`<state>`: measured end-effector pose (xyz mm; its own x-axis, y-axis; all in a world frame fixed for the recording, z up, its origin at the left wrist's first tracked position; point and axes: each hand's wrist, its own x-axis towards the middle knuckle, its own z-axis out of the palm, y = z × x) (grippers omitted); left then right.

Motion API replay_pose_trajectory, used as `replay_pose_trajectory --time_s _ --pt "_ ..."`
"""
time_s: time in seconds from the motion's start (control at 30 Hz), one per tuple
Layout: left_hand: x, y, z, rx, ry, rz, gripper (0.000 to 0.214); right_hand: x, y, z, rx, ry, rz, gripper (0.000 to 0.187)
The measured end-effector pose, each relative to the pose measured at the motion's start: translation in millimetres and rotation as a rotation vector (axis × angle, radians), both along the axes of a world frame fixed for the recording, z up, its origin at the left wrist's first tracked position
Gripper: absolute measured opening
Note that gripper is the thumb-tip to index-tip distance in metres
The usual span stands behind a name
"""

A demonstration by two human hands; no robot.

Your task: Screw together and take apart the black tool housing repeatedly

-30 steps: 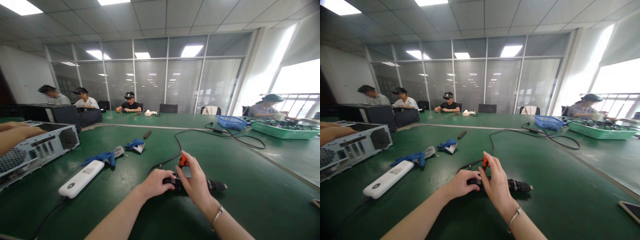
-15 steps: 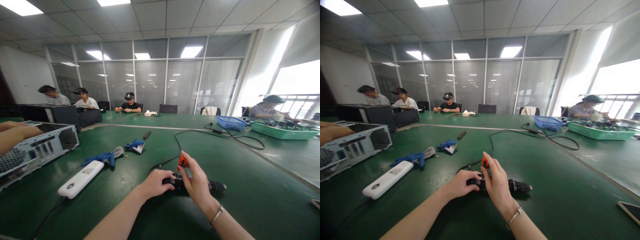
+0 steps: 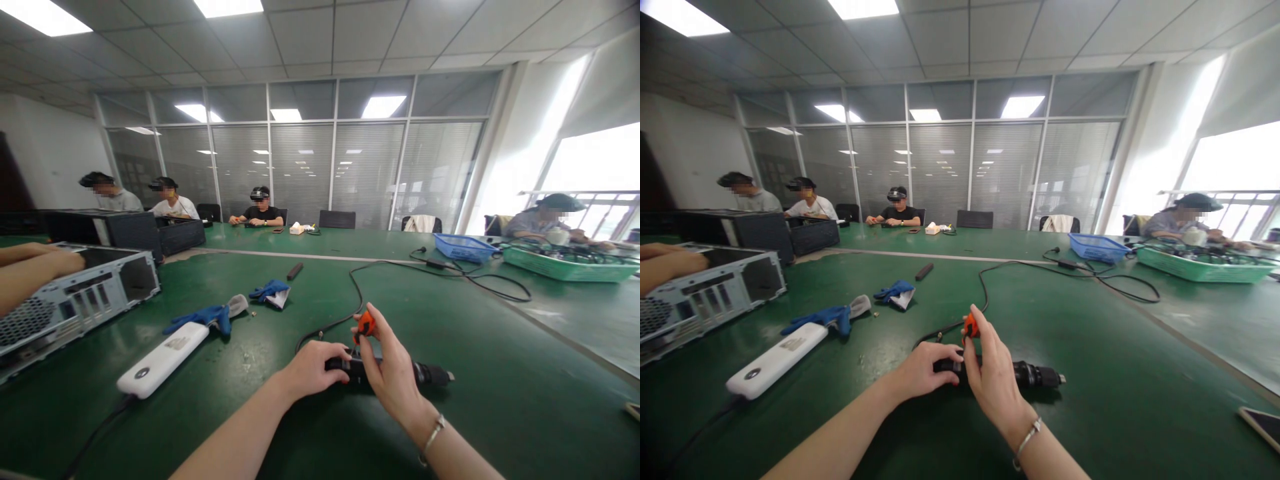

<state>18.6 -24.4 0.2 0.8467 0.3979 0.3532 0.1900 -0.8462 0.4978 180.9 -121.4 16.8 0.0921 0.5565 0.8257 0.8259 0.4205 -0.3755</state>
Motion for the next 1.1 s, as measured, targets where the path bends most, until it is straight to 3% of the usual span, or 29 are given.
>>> replay_pose_trajectory --time_s 0.17,0.37,0.53,0.73,0.9,1.0,1.1 --pt "1 0 -0.1 0.001 0.01 -0.002 0.029 0 0 -0.5 0.043 -0.06 -0.039 0.042" --pt "0 0 -0.1 -0.009 0.005 -0.003 0.027 -3 -1 -0.4 0.008 -0.062 0.013 0.053" --pt "0 1 -0.3 -0.012 -0.01 0.004 0.029 2 1 -1.7 0.023 -0.079 -0.056 0.048" --pt "1 -1 3.9 -0.066 -0.001 0.027 0.028 -2 -2 -1.5 0.008 -0.097 0.012 0.051" --pt "-5 8 4.8 -0.223 -0.015 0.162 0.046 -1 -3 2.1 -0.012 -0.081 -0.066 0.046" --pt "-14 17 7.5 -0.359 0.026 0.116 0.043 2 -1 1.7 -0.034 -0.079 -0.072 0.047" --pt "-21 24 11.7 -0.383 0.062 0.165 0.033 3 -1 0.2 -0.041 -0.081 -0.068 0.048"
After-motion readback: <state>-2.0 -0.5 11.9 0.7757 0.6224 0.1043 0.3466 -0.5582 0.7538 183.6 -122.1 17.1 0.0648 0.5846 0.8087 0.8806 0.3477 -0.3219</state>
